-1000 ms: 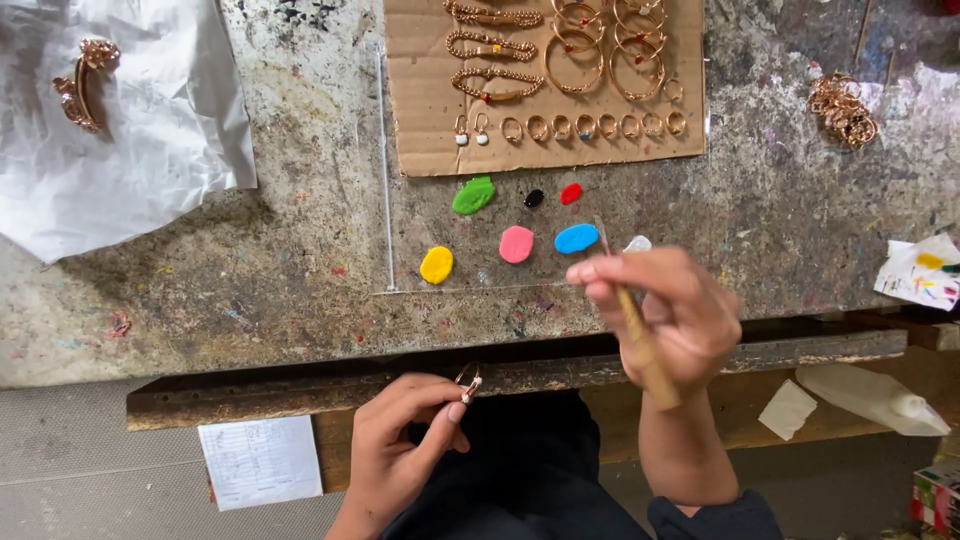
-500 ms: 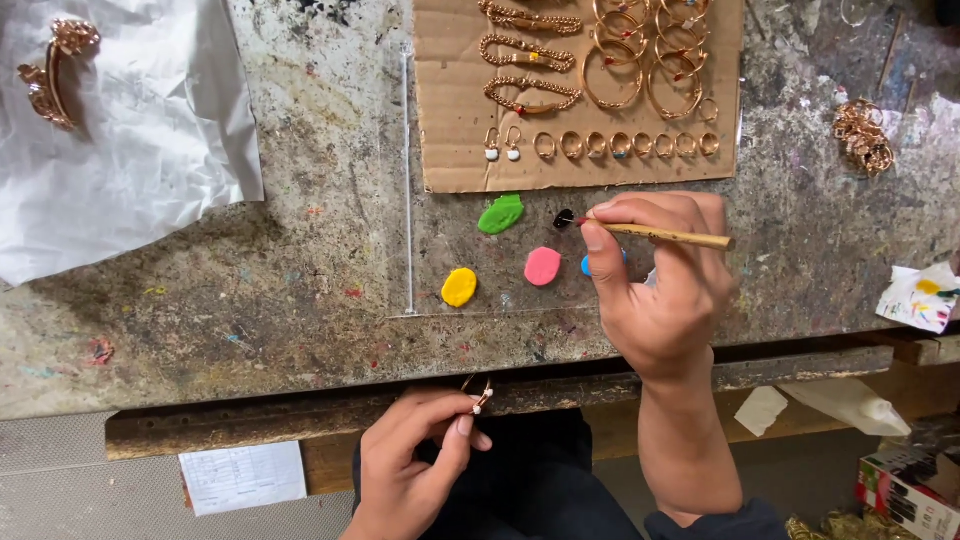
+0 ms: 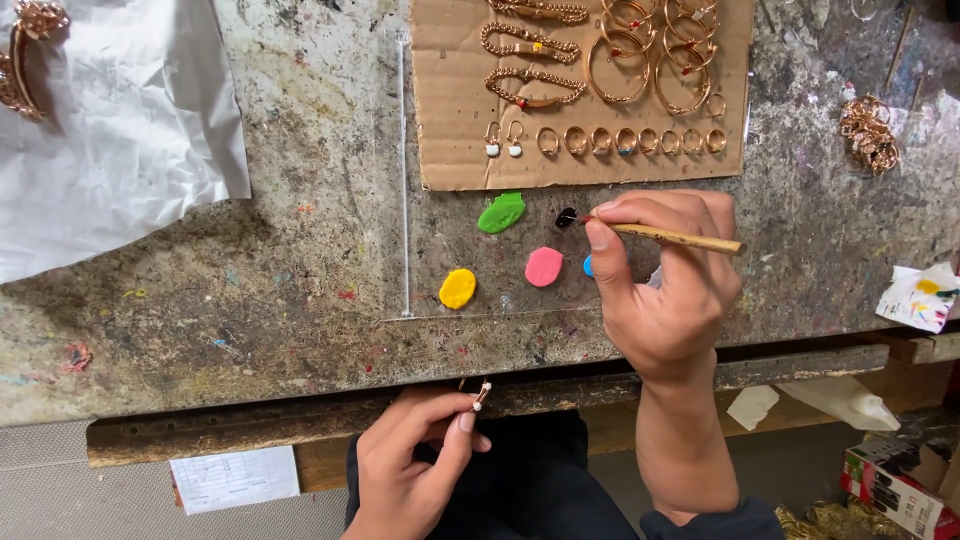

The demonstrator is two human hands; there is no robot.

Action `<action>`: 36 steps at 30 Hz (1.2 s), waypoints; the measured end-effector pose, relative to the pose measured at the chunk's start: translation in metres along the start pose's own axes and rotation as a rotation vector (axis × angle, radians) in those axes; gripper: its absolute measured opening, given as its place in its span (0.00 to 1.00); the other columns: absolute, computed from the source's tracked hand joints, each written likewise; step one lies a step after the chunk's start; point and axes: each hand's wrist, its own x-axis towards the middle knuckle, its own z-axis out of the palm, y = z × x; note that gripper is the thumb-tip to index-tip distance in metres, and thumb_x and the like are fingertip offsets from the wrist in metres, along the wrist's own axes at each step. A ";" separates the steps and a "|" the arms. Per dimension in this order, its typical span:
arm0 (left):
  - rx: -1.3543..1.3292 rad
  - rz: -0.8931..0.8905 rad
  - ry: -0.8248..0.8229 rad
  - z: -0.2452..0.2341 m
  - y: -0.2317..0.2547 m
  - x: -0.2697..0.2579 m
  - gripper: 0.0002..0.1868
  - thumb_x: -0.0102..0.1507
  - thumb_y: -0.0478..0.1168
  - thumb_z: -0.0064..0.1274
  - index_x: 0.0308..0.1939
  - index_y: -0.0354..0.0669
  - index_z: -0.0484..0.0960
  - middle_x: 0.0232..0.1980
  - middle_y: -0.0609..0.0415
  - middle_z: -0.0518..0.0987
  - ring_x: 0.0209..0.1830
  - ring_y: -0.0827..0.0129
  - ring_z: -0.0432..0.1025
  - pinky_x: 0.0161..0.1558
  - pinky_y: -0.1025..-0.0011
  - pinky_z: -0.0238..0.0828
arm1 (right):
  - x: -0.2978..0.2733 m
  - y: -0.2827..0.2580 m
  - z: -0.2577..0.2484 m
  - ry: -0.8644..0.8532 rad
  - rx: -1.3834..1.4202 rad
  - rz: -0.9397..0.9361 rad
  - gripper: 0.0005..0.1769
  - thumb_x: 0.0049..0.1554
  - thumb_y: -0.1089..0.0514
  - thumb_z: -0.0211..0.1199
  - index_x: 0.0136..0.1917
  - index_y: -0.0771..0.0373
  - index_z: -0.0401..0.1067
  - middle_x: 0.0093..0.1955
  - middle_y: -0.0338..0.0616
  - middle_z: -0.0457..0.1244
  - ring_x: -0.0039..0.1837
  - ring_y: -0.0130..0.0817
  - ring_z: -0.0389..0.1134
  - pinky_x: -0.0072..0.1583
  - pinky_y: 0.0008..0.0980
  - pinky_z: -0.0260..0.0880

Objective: Applying decorative paint to small jewelry components using a fine-tipped brush.

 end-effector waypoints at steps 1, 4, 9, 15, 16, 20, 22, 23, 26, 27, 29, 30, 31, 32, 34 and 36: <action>0.001 -0.001 0.001 0.001 0.000 0.000 0.06 0.64 0.34 0.54 0.42 0.41 0.86 0.36 0.53 0.84 0.23 0.76 0.85 0.28 0.86 0.82 | -0.002 0.001 0.000 0.000 0.001 0.000 0.08 0.68 0.65 0.60 0.49 0.73 0.72 0.47 0.54 0.69 0.50 0.48 0.68 0.57 0.43 0.63; -0.001 -0.005 0.026 0.003 0.000 0.000 0.06 0.64 0.33 0.55 0.42 0.41 0.85 0.35 0.53 0.83 0.22 0.76 0.85 0.28 0.86 0.81 | -0.012 0.005 0.001 0.058 0.049 0.012 0.06 0.67 0.65 0.61 0.50 0.73 0.70 0.47 0.54 0.68 0.50 0.47 0.69 0.58 0.41 0.64; 0.054 -0.046 0.068 0.006 -0.003 -0.002 0.05 0.64 0.35 0.56 0.41 0.44 0.86 0.33 0.55 0.84 0.22 0.78 0.85 0.29 0.86 0.79 | -0.047 -0.004 0.011 0.437 0.456 0.089 0.08 0.64 0.60 0.58 0.50 0.58 0.60 0.44 0.43 0.53 0.38 0.32 0.58 0.37 0.28 0.67; 0.067 -0.043 0.036 0.004 -0.003 0.000 0.06 0.65 0.35 0.54 0.43 0.40 0.85 0.34 0.54 0.83 0.21 0.78 0.84 0.28 0.86 0.78 | -0.098 -0.053 0.002 -0.161 0.964 0.225 0.08 0.64 0.54 0.61 0.47 0.60 0.71 0.49 0.50 0.64 0.46 0.45 0.79 0.50 0.31 0.88; 0.076 -0.058 0.042 0.003 -0.003 0.000 0.06 0.65 0.35 0.54 0.43 0.40 0.85 0.34 0.54 0.83 0.21 0.78 0.84 0.28 0.86 0.78 | -0.101 -0.055 0.006 -0.168 0.978 0.233 0.08 0.64 0.54 0.61 0.47 0.60 0.71 0.49 0.50 0.64 0.46 0.45 0.79 0.50 0.31 0.88; 0.055 -0.054 0.009 0.004 -0.001 0.001 0.06 0.66 0.34 0.54 0.44 0.39 0.85 0.35 0.53 0.82 0.21 0.78 0.83 0.28 0.86 0.79 | -0.112 -0.061 0.015 -0.112 0.717 0.278 0.04 0.58 0.64 0.61 0.42 0.60 0.67 0.42 0.46 0.65 0.43 0.40 0.79 0.46 0.25 0.84; 0.057 -0.048 0.006 0.004 -0.001 0.002 0.06 0.66 0.34 0.54 0.44 0.38 0.85 0.36 0.52 0.81 0.21 0.77 0.83 0.28 0.86 0.79 | -0.114 -0.061 0.015 -0.097 0.632 0.282 0.05 0.58 0.61 0.61 0.43 0.60 0.66 0.39 0.47 0.65 0.43 0.40 0.80 0.45 0.22 0.83; 0.080 -0.031 0.000 0.004 0.000 0.003 0.06 0.66 0.34 0.54 0.45 0.39 0.84 0.35 0.53 0.81 0.21 0.79 0.82 0.28 0.86 0.78 | -0.115 -0.061 0.014 -0.116 0.608 0.291 0.05 0.59 0.60 0.61 0.43 0.60 0.66 0.39 0.46 0.65 0.43 0.39 0.80 0.45 0.21 0.82; 0.116 -0.009 -0.004 0.004 -0.002 0.002 0.06 0.66 0.34 0.54 0.45 0.40 0.84 0.33 0.55 0.81 0.21 0.80 0.80 0.29 0.85 0.77 | -0.113 -0.061 0.014 -0.133 0.548 0.283 0.06 0.59 0.58 0.60 0.42 0.60 0.66 0.39 0.45 0.67 0.43 0.36 0.80 0.44 0.19 0.81; 0.128 -0.001 -0.005 0.003 -0.003 0.002 0.06 0.66 0.34 0.55 0.45 0.41 0.85 0.32 0.56 0.81 0.20 0.81 0.79 0.29 0.85 0.77 | -0.112 -0.061 0.015 -0.127 0.509 0.266 0.06 0.59 0.58 0.60 0.42 0.60 0.66 0.39 0.45 0.68 0.42 0.34 0.80 0.44 0.17 0.79; 0.130 -0.008 -0.011 0.003 -0.003 0.001 0.06 0.66 0.34 0.54 0.45 0.41 0.84 0.34 0.56 0.81 0.20 0.80 0.79 0.29 0.85 0.77 | -0.113 -0.061 0.014 -0.130 0.498 0.263 0.06 0.59 0.58 0.60 0.42 0.60 0.67 0.39 0.46 0.68 0.42 0.34 0.80 0.45 0.17 0.79; 0.130 -0.012 -0.019 0.003 -0.003 0.000 0.06 0.66 0.34 0.54 0.46 0.42 0.84 0.35 0.55 0.81 0.21 0.80 0.79 0.28 0.84 0.77 | -0.114 -0.061 0.014 -0.132 0.485 0.260 0.06 0.59 0.58 0.60 0.42 0.60 0.67 0.40 0.47 0.69 0.42 0.34 0.80 0.45 0.18 0.79; 0.131 -0.015 -0.018 0.002 -0.002 0.002 0.06 0.66 0.34 0.54 0.46 0.42 0.84 0.35 0.55 0.81 0.21 0.80 0.79 0.28 0.84 0.77 | -0.114 -0.061 0.014 -0.134 0.487 0.261 0.06 0.59 0.58 0.60 0.42 0.60 0.67 0.40 0.47 0.69 0.42 0.34 0.80 0.45 0.18 0.79; 0.134 -0.011 -0.025 0.002 -0.002 0.003 0.07 0.66 0.33 0.54 0.46 0.42 0.84 0.35 0.55 0.81 0.21 0.80 0.78 0.28 0.84 0.77 | -0.113 -0.062 0.015 -0.132 0.480 0.265 0.06 0.59 0.58 0.61 0.41 0.61 0.68 0.39 0.47 0.69 0.41 0.34 0.80 0.45 0.18 0.80; 0.139 -0.010 -0.032 0.001 -0.001 0.003 0.07 0.66 0.33 0.53 0.46 0.42 0.85 0.34 0.56 0.81 0.21 0.80 0.77 0.28 0.84 0.77 | -0.113 -0.062 0.016 -0.132 0.475 0.270 0.06 0.58 0.58 0.61 0.41 0.61 0.68 0.39 0.47 0.69 0.41 0.33 0.80 0.46 0.19 0.80; 0.151 0.003 -0.037 0.001 -0.002 0.003 0.07 0.66 0.33 0.54 0.46 0.42 0.84 0.32 0.57 0.80 0.22 0.79 0.74 0.29 0.82 0.75 | -0.114 -0.061 0.016 -0.123 0.480 0.272 0.06 0.58 0.60 0.61 0.41 0.62 0.68 0.39 0.48 0.69 0.41 0.34 0.79 0.45 0.20 0.80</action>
